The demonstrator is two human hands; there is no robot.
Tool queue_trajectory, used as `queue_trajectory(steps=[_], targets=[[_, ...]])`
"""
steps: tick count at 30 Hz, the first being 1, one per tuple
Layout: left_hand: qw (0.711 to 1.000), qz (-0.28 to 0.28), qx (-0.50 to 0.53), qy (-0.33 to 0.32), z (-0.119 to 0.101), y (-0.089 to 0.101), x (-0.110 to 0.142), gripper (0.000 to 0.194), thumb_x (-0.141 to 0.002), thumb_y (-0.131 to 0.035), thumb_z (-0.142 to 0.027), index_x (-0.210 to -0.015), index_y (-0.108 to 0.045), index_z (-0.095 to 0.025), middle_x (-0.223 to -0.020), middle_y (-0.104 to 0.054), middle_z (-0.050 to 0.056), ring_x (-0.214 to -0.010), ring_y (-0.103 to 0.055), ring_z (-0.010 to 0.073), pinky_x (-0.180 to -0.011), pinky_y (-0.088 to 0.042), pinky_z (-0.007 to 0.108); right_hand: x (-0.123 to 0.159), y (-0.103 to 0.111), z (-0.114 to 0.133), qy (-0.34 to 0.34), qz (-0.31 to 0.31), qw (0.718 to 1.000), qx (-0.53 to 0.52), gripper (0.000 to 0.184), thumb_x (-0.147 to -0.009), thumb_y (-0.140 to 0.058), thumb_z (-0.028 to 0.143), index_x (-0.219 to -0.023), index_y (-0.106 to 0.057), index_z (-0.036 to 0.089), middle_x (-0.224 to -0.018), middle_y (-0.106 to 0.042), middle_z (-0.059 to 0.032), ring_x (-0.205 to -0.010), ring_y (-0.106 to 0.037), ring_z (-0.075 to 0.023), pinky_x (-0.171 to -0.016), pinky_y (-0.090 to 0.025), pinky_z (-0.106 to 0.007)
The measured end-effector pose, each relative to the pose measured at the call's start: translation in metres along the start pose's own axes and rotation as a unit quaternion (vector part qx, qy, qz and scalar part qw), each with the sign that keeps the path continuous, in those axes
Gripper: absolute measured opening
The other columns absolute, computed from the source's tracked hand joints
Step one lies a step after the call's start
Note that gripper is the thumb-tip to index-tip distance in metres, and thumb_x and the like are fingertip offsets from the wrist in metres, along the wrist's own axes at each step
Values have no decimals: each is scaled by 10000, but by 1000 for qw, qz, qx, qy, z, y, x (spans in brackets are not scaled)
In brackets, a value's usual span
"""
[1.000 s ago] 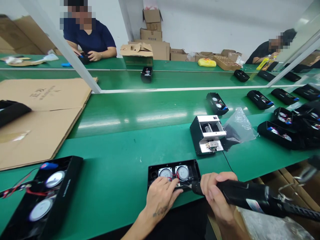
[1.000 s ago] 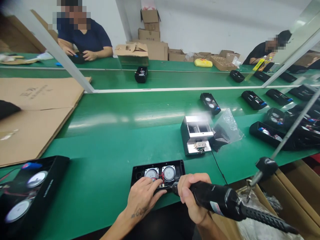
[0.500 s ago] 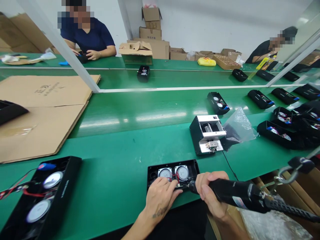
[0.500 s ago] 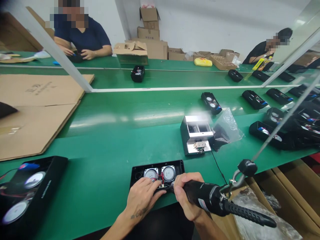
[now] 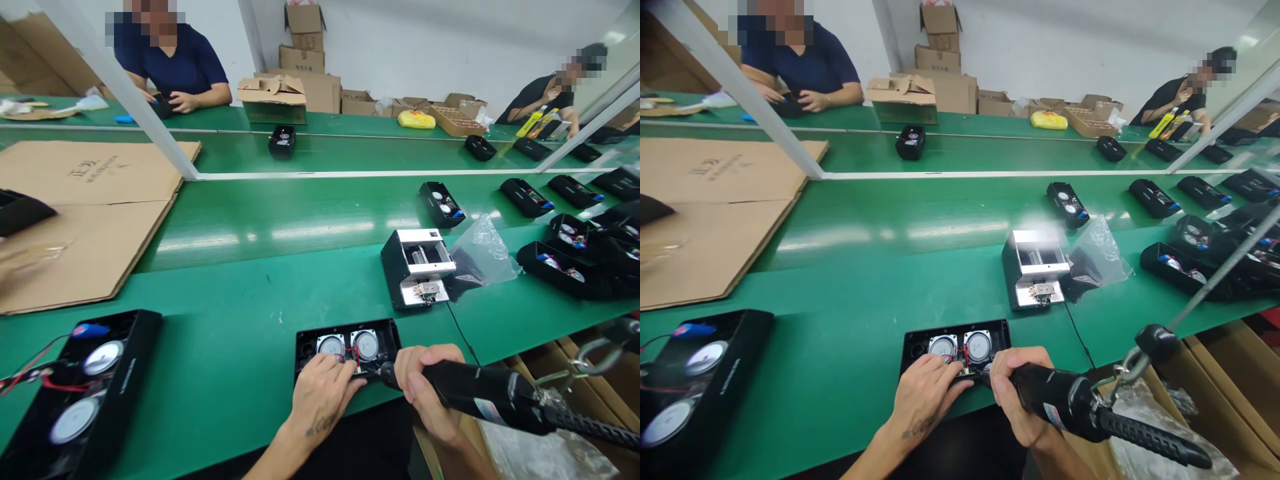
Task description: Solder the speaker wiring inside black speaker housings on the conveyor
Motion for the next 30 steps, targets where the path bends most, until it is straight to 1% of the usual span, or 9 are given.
queue_trajectory(steps=[8,13,16,19,20,22,24,26,30], targets=[[1000,3,-4,-2,0,1,-1,315,-1139,-515,-372,-905,-653,-213,-688,-657,-14,-652,-599,194,-713,-460,360,1,-1,-3,-11,2,1000,6,217,-1087,-541,190,-1240,-513,342,-694,-490,69,-550,-512,-154,-532,-433,-306],[1000,8,-2,0,0,1,-1,292,-1124,-556,-356,-887,-651,-214,-683,-661,-16,-648,-613,192,-718,-466,359,0,2,1,-5,-26,1000,8,160,-1090,-540,188,-1198,-508,301,-691,-492,72,-560,-516,-142,-570,-436,-308],[1000,0,6,1,-1,3,-3,217,-1103,-605,-374,-1019,-697,-197,-709,-696,-11,-664,-638,196,-730,-470,359,-1,1,8,-14,-26,999,-12,140,-1101,-539,203,-1190,-517,308,-685,-492,75,-558,-497,-139,-590,-429,-307],[1000,-5,19,-9,-2,5,-4,251,-1083,-646,-364,-1244,-707,-181,-726,-726,-16,-673,-654,196,-738,-474,360,-5,-3,18,-15,-23,999,-30,121,-1110,-544,234,-1188,-526,325,-652,-475,83,-530,-469,-141,-579,-413,-301],[1000,-5,23,-14,-3,5,-4,252,-1077,-658,-337,-1275,-706,-189,-739,-740,-18,-678,-659,193,-742,-474,358,-7,-5,22,-11,-19,999,-36,115,-1111,-551,244,-1186,-531,329,-642,-471,87,-517,-460,-137,-573,-407,-298],[999,-7,33,-20,-4,5,-4,185,-1065,-672,-282,-1229,-731,-218,-776,-770,-21,-691,-669,182,-748,-477,352,-9,-8,27,-1,-13,999,-49,108,-1110,-564,252,-1183,-544,329,-630,-470,93,-498,-448,-130,-561,-400,-292],[999,-13,39,-20,-3,5,-3,116,-1065,-673,-269,-1141,-753,-233,-807,-791,-20,-703,-676,174,-750,-482,350,-10,-8,28,6,-17,998,-58,109,-1104,-572,250,-1180,-553,326,-630,-475,94,-484,-440,-124,-559,-402,-293],[999,-17,41,-17,-3,4,-2,106,-1069,-668,-277,-1095,-762,-237,-805,-794,-19,-700,-675,171,-742,-485,353,-8,-8,25,5,-19,998,-62,119,-1098,-573,247,-1185,-555,326,-633,-483,91,-482,-444,-125,-561,-407,-296],[999,-22,42,-18,-3,4,-2,121,-1070,-650,-256,-1097,-767,-240,-799,-796,-18,-691,-674,169,-726,-490,355,-5,-4,22,2,-32,998,-59,108,-1099,-573,248,-1174,-557,324,-628,-494,90,-480,-458,-124,-571,-416,-294]])
Point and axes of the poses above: each hand's wrist, its own x-axis away from the middle knuckle, its own y-axis out of the back of the hand, z = x × y, the point moved 9 cm from there along -x, towards the middle knuckle
